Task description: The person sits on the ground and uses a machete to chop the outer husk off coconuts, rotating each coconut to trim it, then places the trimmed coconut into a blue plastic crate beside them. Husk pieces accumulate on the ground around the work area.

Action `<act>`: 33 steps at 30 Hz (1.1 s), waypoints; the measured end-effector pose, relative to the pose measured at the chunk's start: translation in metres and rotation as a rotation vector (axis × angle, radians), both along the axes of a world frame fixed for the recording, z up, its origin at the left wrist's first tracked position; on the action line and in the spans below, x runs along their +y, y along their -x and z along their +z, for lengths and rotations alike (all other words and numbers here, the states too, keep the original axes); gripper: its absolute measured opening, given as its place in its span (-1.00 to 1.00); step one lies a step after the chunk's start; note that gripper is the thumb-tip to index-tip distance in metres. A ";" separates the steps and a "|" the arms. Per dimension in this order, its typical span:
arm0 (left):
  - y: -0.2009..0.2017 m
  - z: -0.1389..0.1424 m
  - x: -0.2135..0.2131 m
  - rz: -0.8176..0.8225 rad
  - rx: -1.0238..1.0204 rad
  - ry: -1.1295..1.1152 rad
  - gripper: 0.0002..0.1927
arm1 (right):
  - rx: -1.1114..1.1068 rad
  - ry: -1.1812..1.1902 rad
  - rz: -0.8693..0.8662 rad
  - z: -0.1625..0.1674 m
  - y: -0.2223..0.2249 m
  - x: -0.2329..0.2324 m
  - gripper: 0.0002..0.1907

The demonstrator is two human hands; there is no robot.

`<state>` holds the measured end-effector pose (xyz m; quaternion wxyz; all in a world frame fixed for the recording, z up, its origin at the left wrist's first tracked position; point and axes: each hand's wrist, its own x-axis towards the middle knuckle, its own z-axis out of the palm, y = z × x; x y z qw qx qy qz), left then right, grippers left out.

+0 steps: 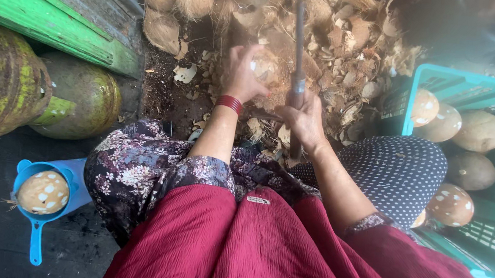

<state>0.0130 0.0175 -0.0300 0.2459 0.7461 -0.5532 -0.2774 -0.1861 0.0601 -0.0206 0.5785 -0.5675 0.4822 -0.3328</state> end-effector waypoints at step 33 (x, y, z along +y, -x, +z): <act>0.005 -0.015 0.001 0.099 0.038 0.100 0.18 | 0.065 -0.117 -0.005 -0.001 0.001 0.003 -0.78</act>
